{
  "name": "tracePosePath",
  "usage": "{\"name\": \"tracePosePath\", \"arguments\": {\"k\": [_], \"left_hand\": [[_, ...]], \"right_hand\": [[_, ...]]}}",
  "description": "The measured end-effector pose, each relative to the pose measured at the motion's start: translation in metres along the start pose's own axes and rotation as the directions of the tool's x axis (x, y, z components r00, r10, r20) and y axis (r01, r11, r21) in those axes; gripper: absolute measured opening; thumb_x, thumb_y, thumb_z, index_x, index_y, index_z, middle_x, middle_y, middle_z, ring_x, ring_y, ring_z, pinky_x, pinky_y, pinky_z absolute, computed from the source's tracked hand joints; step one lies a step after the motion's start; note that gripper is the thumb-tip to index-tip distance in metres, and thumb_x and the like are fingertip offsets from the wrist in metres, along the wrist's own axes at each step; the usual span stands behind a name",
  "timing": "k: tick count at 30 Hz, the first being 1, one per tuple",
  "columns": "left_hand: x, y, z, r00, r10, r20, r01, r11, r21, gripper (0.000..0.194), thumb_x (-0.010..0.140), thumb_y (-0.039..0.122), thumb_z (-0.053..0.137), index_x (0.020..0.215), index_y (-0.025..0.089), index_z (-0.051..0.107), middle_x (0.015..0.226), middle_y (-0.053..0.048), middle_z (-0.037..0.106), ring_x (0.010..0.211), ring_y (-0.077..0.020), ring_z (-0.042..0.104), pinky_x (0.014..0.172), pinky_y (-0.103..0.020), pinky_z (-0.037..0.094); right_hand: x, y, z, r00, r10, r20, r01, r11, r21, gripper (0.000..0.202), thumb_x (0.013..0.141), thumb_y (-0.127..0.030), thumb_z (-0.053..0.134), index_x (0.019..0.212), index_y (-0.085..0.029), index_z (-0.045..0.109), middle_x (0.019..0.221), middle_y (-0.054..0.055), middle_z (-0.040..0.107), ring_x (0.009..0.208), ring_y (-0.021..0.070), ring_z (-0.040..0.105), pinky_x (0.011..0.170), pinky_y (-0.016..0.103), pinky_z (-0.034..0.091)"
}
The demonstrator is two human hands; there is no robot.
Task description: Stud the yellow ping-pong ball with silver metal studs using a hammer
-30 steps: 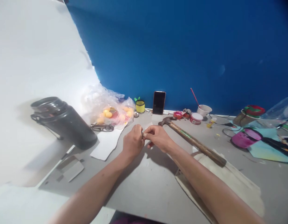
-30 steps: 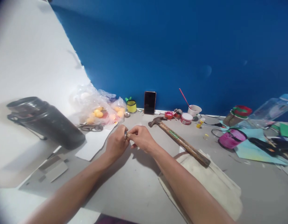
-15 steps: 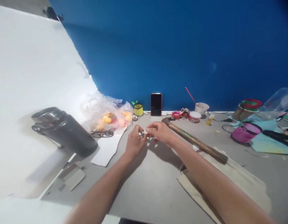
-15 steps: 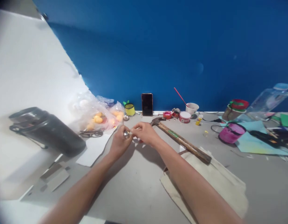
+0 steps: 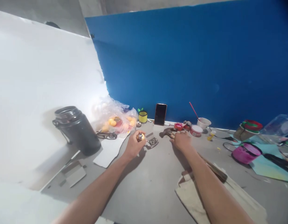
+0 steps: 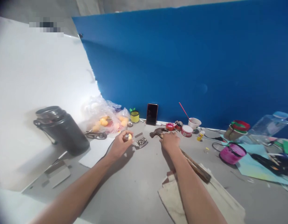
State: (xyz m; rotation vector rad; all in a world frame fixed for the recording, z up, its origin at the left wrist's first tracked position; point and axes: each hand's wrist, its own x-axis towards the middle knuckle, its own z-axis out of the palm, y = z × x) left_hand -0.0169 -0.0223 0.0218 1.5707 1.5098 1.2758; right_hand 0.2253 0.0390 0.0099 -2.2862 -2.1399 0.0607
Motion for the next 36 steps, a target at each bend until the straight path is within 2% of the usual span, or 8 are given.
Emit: {"name": "tracePosePath", "arguments": {"k": [5,10,17,23,27,30,33,36], "left_hand": [[0.005,-0.008,-0.001,1.0,-0.007,-0.011,0.007,1.0,0.013,0.036,0.073,0.015,0.061,0.108,0.019,0.064,0.084,-0.001,0.066,0.067,-0.0138,0.057,0.066,-0.026,0.045],[0.01,-0.013,-0.006,0.996,-0.059,-0.066,0.064,0.994,0.09,0.03,0.068,0.013,0.062,0.097,0.019,0.063,0.082,0.001,0.064,0.063,-0.0137,0.053,0.064,-0.027,0.042],[0.009,-0.011,-0.006,0.997,0.062,-0.037,-0.061,0.998,0.031,0.017,0.067,0.012,0.06,0.083,0.019,0.061,0.077,0.001,0.062,0.072,-0.0159,0.057,0.066,-0.026,0.042],[0.008,-0.008,-0.007,0.999,0.015,-0.048,-0.014,0.999,0.032,0.013,0.07,0.018,0.063,0.083,0.02,0.06,0.071,0.004,0.06,0.063,-0.0141,0.054,0.06,-0.025,0.041],[0.008,-0.006,-0.011,0.999,0.044,-0.008,-0.044,0.999,-0.002,0.014,0.072,0.021,0.063,0.086,0.019,0.061,0.076,0.002,0.063,0.069,-0.0155,0.056,0.065,-0.027,0.044],[0.009,-0.006,-0.011,0.998,0.058,-0.033,-0.056,0.997,0.044,0.012,0.072,0.019,0.062,0.084,0.02,0.059,0.078,0.002,0.063,0.073,-0.0164,0.058,0.068,-0.028,0.045],[0.009,-0.008,-0.009,0.993,0.106,-0.061,-0.099,0.99,0.104,0.013,0.073,0.015,0.059,0.084,0.021,0.056,0.082,0.002,0.063,0.078,-0.0171,0.06,0.072,-0.028,0.046],[0.01,-0.012,-0.006,0.984,0.162,-0.076,-0.151,0.979,0.138,0.019,0.074,0.011,0.056,0.09,0.021,0.055,0.089,0.0,0.063,0.085,-0.0176,0.061,0.077,-0.029,0.047]], "right_hand": [[-0.012,-0.008,-0.019,0.984,-0.09,-0.152,0.089,0.996,-0.015,0.034,0.099,-0.033,0.058,0.122,-0.01,0.067,0.124,0.021,0.067,0.123,0.0331,0.058,0.088,0.035,0.047],[-0.045,-0.034,-0.046,0.877,-0.173,-0.448,0.206,0.978,0.026,0.022,0.099,-0.029,0.058,0.118,-0.018,0.06,0.114,0.014,0.068,0.1,0.0261,0.065,0.068,0.029,0.04],[-0.073,-0.058,-0.052,0.795,-0.452,-0.405,0.513,0.857,0.05,0.017,0.102,-0.031,0.053,0.112,-0.02,0.061,0.098,0.008,0.075,0.083,0.0219,0.068,0.061,0.03,0.029],[-0.071,-0.054,-0.052,0.746,-0.329,-0.579,0.457,0.886,0.086,0.021,0.101,-0.034,0.053,0.112,-0.02,0.065,0.097,0.009,0.076,0.082,0.0223,0.068,0.063,0.029,0.03],[-0.07,-0.055,-0.048,0.738,-0.441,-0.51,0.533,0.845,0.041,0.018,0.101,-0.03,0.053,0.105,-0.02,0.066,0.088,0.007,0.076,0.076,0.0207,0.066,0.059,0.03,0.025],[-0.071,-0.055,-0.048,0.742,-0.379,-0.553,0.494,0.867,0.068,0.021,0.101,-0.032,0.052,0.112,-0.02,0.065,0.095,0.008,0.076,0.08,0.0214,0.067,0.06,0.03,0.027],[-0.072,-0.054,-0.052,0.774,-0.3,-0.558,0.423,0.9,0.104,0.024,0.101,-0.034,0.052,0.118,-0.02,0.063,0.104,0.01,0.076,0.083,0.0226,0.068,0.063,0.029,0.03],[-0.074,-0.054,-0.058,0.829,-0.364,-0.425,0.441,0.892,0.097,0.019,0.099,-0.03,0.054,0.112,-0.02,0.064,0.099,0.008,0.077,0.078,0.0215,0.068,0.06,0.029,0.029]]}}
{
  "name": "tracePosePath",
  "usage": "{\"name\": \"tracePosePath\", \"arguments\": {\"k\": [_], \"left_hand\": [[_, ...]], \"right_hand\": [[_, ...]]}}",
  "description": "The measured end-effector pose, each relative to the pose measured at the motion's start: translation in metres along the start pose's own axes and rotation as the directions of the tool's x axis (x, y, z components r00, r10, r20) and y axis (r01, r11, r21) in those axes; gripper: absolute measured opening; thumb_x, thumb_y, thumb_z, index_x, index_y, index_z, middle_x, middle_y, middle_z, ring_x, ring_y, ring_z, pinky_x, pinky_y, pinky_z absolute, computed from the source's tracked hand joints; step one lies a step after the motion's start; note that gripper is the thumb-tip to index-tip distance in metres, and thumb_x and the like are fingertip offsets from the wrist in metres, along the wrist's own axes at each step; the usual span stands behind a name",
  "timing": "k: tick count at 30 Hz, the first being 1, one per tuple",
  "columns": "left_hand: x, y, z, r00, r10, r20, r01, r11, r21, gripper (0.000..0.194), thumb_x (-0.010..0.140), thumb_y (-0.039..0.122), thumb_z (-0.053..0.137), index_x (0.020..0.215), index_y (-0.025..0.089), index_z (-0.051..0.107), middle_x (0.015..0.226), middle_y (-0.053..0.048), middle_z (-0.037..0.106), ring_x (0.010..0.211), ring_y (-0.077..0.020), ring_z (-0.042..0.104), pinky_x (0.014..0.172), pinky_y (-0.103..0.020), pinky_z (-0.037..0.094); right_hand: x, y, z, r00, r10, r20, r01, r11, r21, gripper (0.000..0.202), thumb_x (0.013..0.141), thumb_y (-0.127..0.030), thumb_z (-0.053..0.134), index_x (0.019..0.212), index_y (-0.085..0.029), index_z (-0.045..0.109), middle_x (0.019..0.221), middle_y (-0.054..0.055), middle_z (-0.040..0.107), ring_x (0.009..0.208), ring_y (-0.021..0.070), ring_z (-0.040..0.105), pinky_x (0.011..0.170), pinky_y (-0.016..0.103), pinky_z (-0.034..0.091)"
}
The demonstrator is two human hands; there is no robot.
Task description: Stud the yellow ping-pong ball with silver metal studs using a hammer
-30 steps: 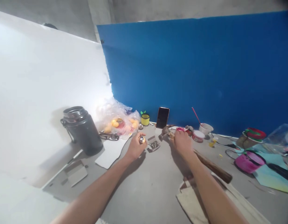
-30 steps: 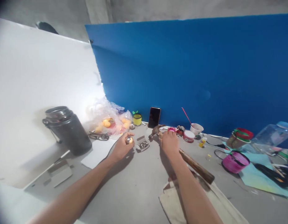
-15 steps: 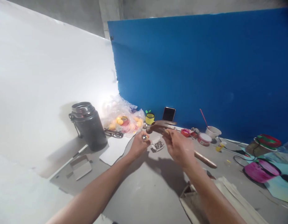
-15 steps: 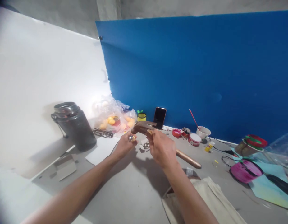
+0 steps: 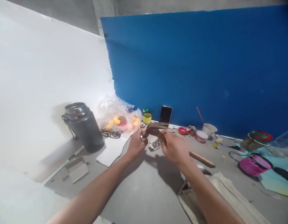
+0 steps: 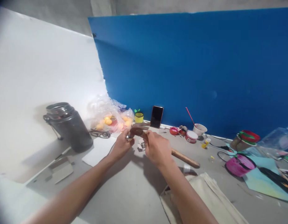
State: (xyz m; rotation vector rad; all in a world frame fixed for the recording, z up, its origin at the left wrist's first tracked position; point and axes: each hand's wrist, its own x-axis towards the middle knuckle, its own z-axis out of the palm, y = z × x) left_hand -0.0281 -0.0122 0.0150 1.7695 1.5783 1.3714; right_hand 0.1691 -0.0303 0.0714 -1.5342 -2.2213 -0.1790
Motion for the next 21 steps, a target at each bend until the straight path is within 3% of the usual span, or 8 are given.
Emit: {"name": "tracePosePath", "arguments": {"k": [2,6,10,15,21], "left_hand": [[0.0,-0.003,0.001,0.999,0.038,-0.009,-0.038,0.999,-0.018,0.029,0.074,0.01,0.057,0.101,0.021,0.054,0.098,-0.001,0.064,0.089,-0.0176,0.062,0.081,-0.03,0.047],[0.0,-0.003,0.001,0.997,0.082,0.001,-0.081,0.993,-0.087,0.048,0.076,0.011,0.06,0.121,0.022,0.049,0.102,-0.002,0.062,0.09,-0.0169,0.061,0.085,-0.03,0.047],[-0.003,0.002,0.0,0.997,0.066,0.036,-0.057,0.977,-0.203,0.055,0.075,0.011,0.061,0.128,0.022,0.047,0.111,-0.004,0.064,0.094,-0.017,0.063,0.085,-0.03,0.049],[-0.005,0.007,0.0,0.998,0.047,0.032,-0.04,0.98,-0.196,0.06,0.077,0.013,0.063,0.133,0.021,0.044,0.085,0.004,0.061,0.08,-0.0147,0.06,0.085,-0.03,0.048],[-0.004,0.011,-0.001,0.997,-0.061,0.05,0.072,0.963,-0.26,0.06,0.075,0.016,0.065,0.132,0.021,0.046,0.09,0.002,0.064,0.079,-0.0152,0.062,0.078,-0.029,0.049]], "right_hand": [[0.001,0.001,-0.003,0.999,0.011,0.051,-0.011,1.0,-0.004,0.019,0.098,-0.029,0.054,0.113,-0.021,0.063,0.097,0.008,0.077,0.077,0.022,0.069,0.06,0.03,0.029],[0.001,0.001,-0.005,0.996,0.094,0.003,-0.094,0.995,-0.015,0.029,0.1,-0.034,0.05,0.122,-0.019,0.06,0.102,0.012,0.077,0.085,0.0254,0.071,0.064,0.03,0.033],[0.002,0.001,-0.003,0.993,0.067,0.099,-0.07,0.997,0.03,0.024,0.1,-0.032,0.05,0.116,-0.019,0.062,0.094,0.01,0.077,0.079,0.0241,0.07,0.064,0.03,0.034],[0.003,0.005,-0.005,0.989,0.143,-0.036,-0.14,0.986,0.085,0.029,0.1,-0.035,0.051,0.123,-0.018,0.06,0.102,0.013,0.077,0.086,0.0258,0.071,0.069,0.03,0.038],[0.005,0.004,-0.002,0.987,0.09,0.131,-0.105,0.988,0.116,0.026,0.098,-0.034,0.055,0.12,-0.022,0.062,0.095,0.008,0.077,0.08,0.0241,0.07,0.067,0.029,0.036]]}}
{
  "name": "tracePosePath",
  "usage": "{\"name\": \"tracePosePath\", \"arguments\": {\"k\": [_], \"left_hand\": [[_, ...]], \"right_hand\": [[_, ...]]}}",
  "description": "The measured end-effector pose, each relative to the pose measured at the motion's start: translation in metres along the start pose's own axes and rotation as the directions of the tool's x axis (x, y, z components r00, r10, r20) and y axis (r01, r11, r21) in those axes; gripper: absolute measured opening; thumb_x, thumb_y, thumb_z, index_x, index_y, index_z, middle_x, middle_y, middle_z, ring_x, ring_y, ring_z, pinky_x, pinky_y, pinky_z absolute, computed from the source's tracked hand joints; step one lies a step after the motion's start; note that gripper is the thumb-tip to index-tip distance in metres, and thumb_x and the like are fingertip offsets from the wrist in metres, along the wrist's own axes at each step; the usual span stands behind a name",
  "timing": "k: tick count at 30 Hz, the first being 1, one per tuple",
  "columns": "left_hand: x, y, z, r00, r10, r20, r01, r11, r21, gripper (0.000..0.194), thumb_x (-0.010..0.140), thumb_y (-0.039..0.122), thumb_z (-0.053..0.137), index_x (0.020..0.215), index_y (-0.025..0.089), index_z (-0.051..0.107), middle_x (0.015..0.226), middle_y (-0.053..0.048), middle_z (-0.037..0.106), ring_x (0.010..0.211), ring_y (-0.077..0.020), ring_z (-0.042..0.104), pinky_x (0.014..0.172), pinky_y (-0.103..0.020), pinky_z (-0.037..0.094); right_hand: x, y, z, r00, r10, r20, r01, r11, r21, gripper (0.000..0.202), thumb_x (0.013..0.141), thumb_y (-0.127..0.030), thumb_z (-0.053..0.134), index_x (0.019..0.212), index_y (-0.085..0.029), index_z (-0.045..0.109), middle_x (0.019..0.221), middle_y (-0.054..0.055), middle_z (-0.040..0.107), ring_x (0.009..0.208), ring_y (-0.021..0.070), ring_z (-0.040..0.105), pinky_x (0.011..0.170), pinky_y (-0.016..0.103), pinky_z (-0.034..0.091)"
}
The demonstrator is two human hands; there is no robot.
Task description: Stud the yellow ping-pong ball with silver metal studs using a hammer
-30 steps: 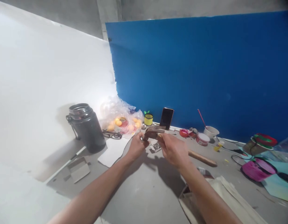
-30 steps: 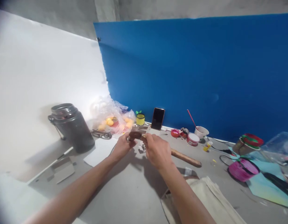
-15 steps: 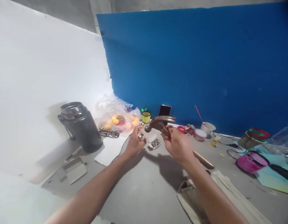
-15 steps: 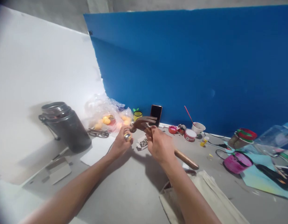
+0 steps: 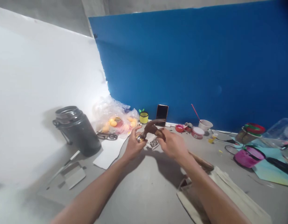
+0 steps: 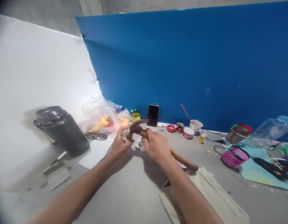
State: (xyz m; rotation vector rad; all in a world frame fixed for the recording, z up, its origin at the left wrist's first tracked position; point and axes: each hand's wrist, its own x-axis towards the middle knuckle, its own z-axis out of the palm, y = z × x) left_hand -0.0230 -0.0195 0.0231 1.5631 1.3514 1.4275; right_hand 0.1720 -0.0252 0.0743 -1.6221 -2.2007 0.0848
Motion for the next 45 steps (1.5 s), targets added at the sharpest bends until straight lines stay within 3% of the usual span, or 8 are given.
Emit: {"name": "tracePosePath", "arguments": {"k": [5,11,21,25,28,32,38,45], "left_hand": [[0.001,0.001,-0.003,0.998,-0.058,-0.025,0.057,0.998,-0.012,0.04,0.069,0.023,0.07,0.105,0.02,0.053,0.092,0.002,0.058,0.077,-0.0131,0.057,0.074,-0.027,0.048],[0.003,0.001,-0.003,0.99,-0.104,0.09,0.12,0.974,-0.194,0.04,0.068,0.027,0.073,0.104,0.019,0.057,0.08,0.004,0.056,0.068,-0.0107,0.054,0.066,-0.024,0.047],[0.004,-0.001,0.0,0.981,-0.116,0.155,0.177,0.867,-0.466,0.039,0.064,0.015,0.068,0.102,0.019,0.062,0.098,-0.001,0.062,0.063,-0.0069,0.055,0.06,-0.024,0.045],[0.004,-0.002,-0.002,0.965,-0.191,0.177,0.254,0.841,-0.477,0.026,0.067,0.023,0.072,0.09,0.019,0.061,0.075,0.002,0.059,0.059,-0.0088,0.051,0.056,-0.023,0.041],[0.001,0.007,-0.004,0.974,-0.172,0.149,0.219,0.887,-0.407,0.024,0.079,0.038,0.07,0.073,0.019,0.056,0.06,0.002,0.055,0.053,-0.0103,0.049,0.051,-0.023,0.037],[-0.013,0.043,-0.007,0.991,0.095,-0.096,-0.104,0.989,-0.1,0.016,0.089,0.033,0.066,0.081,0.02,0.07,0.06,0.002,0.059,0.053,-0.0115,0.052,0.053,-0.026,0.043],[-0.037,0.091,-0.01,0.67,0.689,-0.276,-0.624,0.724,0.292,0.019,0.088,0.009,0.068,0.099,0.024,0.073,0.091,-0.002,0.067,0.085,-0.0144,0.066,0.072,-0.026,0.057],[-0.043,0.095,-0.011,0.625,0.733,-0.267,-0.658,0.68,0.324,0.033,0.089,0.003,0.065,0.111,0.025,0.073,0.096,-0.002,0.065,0.087,-0.0135,0.066,0.071,-0.024,0.058]], "right_hand": [[0.015,0.034,-0.004,0.981,0.171,-0.095,-0.171,0.985,0.006,0.024,0.097,-0.036,0.056,0.112,-0.019,0.065,0.102,0.012,0.075,0.09,0.0249,0.069,0.069,0.029,0.038],[0.03,0.081,0.017,0.939,0.319,0.132,-0.315,0.948,-0.051,0.025,0.092,-0.035,0.058,0.106,-0.016,0.069,0.101,0.013,0.075,0.094,0.0268,0.07,0.072,0.03,0.042],[0.029,0.085,0.036,0.891,0.393,0.228,-0.36,0.917,-0.173,0.033,0.092,-0.035,0.055,0.108,-0.013,0.075,0.118,0.021,0.072,0.111,0.0321,0.069,0.087,0.04,0.05],[0.029,0.07,0.027,0.961,0.262,0.092,-0.277,0.919,0.28,0.029,0.092,-0.032,0.058,0.106,-0.016,0.077,0.116,0.017,0.073,0.111,0.0267,0.066,0.089,0.036,0.05],[0.023,0.044,0.014,0.987,0.09,0.131,-0.154,0.342,0.927,0.042,0.095,-0.048,0.054,0.118,-0.018,0.072,0.093,0.009,0.073,0.078,0.0185,0.065,0.068,0.03,0.05],[0.002,-0.001,-0.002,0.968,-0.196,0.155,-0.208,-0.289,0.934,0.043,0.088,-0.049,0.072,0.121,-0.022,0.072,0.069,0.0,0.065,0.05,0.0097,0.044,0.05,0.023,0.035],[-0.026,-0.037,-0.01,0.928,-0.344,0.142,-0.3,-0.466,0.832,0.047,0.092,-0.046,0.069,0.134,-0.024,0.068,0.058,-0.002,0.061,0.045,0.0093,0.038,0.048,0.023,0.032],[-0.03,-0.041,-0.012,0.918,-0.381,0.107,-0.299,-0.49,0.819,0.043,0.094,-0.045,0.067,0.133,-0.026,0.069,0.059,-0.001,0.064,0.044,0.0083,0.038,0.049,0.023,0.032]]}}
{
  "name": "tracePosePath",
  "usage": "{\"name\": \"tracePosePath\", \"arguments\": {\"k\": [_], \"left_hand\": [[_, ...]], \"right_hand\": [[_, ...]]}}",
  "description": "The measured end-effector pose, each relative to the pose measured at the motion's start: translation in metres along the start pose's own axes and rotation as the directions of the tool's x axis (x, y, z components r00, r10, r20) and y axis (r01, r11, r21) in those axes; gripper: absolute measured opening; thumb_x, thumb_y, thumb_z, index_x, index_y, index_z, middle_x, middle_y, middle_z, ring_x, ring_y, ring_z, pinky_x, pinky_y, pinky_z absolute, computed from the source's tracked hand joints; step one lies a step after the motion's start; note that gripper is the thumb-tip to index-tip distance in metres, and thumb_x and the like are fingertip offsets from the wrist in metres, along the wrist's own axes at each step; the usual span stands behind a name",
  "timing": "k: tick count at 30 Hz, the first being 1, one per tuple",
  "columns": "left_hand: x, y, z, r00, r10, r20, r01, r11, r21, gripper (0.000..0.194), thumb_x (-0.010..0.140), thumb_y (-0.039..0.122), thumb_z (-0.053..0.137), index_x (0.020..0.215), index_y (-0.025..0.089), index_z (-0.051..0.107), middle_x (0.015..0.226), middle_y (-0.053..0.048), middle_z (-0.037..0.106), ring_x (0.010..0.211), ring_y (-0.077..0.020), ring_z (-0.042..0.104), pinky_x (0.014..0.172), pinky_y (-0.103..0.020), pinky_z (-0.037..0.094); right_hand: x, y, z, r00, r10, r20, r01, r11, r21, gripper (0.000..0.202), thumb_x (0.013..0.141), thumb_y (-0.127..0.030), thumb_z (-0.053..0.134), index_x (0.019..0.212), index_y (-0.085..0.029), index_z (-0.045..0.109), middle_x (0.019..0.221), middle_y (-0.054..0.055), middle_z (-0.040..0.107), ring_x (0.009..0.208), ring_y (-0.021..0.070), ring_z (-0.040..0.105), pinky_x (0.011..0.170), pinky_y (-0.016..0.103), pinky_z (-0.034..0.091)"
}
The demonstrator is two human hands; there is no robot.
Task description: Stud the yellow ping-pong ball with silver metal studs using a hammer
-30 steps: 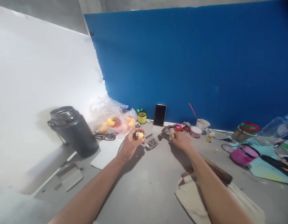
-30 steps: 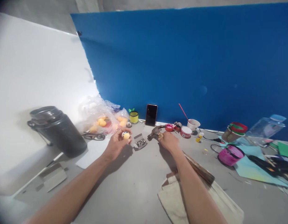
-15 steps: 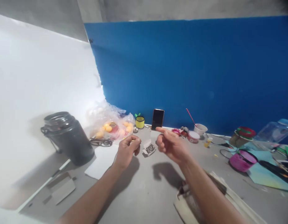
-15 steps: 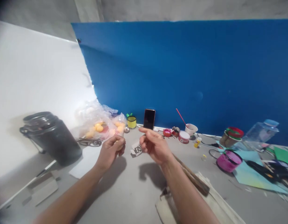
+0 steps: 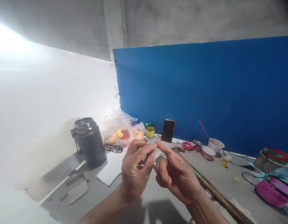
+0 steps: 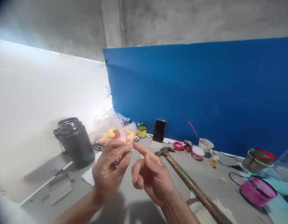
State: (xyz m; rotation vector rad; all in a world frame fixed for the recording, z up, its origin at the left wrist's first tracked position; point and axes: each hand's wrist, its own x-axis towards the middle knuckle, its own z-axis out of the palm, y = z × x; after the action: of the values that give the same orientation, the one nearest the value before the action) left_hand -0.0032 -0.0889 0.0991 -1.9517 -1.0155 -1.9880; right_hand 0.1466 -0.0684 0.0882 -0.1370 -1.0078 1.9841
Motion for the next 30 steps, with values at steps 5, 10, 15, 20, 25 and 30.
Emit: {"name": "tracePosePath", "arguments": {"k": [5,10,15,20,25,30], "left_hand": [[0.001,-0.002,0.002,1.0,0.012,-0.014,-0.012,1.0,0.024,0.031,0.089,0.003,0.065,0.109,0.024,0.073,0.097,-0.002,0.065,0.09,-0.0132,0.066,0.076,-0.025,0.058],[0.004,-0.002,0.005,1.0,0.007,0.013,-0.008,1.0,0.025,0.027,0.089,0.006,0.066,0.107,0.024,0.073,0.095,-0.002,0.068,0.089,-0.014,0.067,0.08,-0.028,0.058],[0.001,-0.027,0.008,0.986,-0.107,0.131,0.099,0.993,0.063,0.011,0.09,0.013,0.064,0.091,0.02,0.072,0.091,-0.003,0.07,0.089,-0.0164,0.067,0.082,-0.03,0.055],[-0.014,-0.07,0.027,0.593,-0.441,0.673,0.171,0.886,0.431,0.015,0.089,0.02,0.064,0.078,0.019,0.074,0.086,-0.005,0.067,0.084,-0.0202,0.067,0.077,-0.031,0.049],[-0.02,-0.084,0.05,0.396,-0.474,0.787,-0.115,0.824,0.554,0.026,0.096,0.023,0.052,0.092,0.016,0.077,0.099,-0.011,0.066,0.083,-0.0224,0.067,0.069,-0.032,0.043],[-0.013,-0.079,0.071,0.248,-0.407,0.879,-0.343,0.812,0.472,0.026,0.091,0.011,0.05,0.086,0.014,0.076,0.096,-0.013,0.067,0.082,-0.0248,0.068,0.068,-0.034,0.04]], "right_hand": [[0.0,0.0,-0.001,1.0,-0.011,-0.005,0.011,1.0,-0.023,0.046,0.095,-0.046,0.067,0.136,-0.025,0.067,0.059,-0.001,0.065,0.045,0.0091,0.04,0.049,0.023,0.032],[0.0,-0.006,-0.005,1.0,-0.029,-0.01,0.028,0.994,-0.109,0.05,0.092,-0.051,0.068,0.135,-0.024,0.068,0.059,-0.001,0.065,0.044,0.0088,0.04,0.048,0.024,0.033],[0.016,-0.024,-0.047,0.912,-0.272,-0.306,0.08,0.852,-0.518,0.041,0.085,-0.048,0.075,0.113,-0.018,0.075,0.068,0.002,0.07,0.053,0.0105,0.05,0.053,0.024,0.037],[0.027,-0.014,-0.098,0.838,-0.329,-0.434,-0.374,0.232,-0.898,0.019,0.089,-0.029,0.062,0.078,-0.018,0.073,0.072,0.004,0.074,0.064,0.0158,0.061,0.064,0.027,0.042],[0.026,0.005,-0.106,0.911,-0.287,-0.295,-0.402,-0.466,-0.788,0.018,0.094,-0.031,0.059,0.094,-0.022,0.075,0.102,0.01,0.077,0.094,0.0241,0.069,0.076,0.031,0.044],[0.025,0.003,-0.112,0.901,-0.252,-0.353,-0.434,-0.551,-0.713,0.023,0.099,-0.035,0.054,0.104,-0.024,0.074,0.105,0.01,0.077,0.095,0.025,0.07,0.081,0.033,0.045]]}}
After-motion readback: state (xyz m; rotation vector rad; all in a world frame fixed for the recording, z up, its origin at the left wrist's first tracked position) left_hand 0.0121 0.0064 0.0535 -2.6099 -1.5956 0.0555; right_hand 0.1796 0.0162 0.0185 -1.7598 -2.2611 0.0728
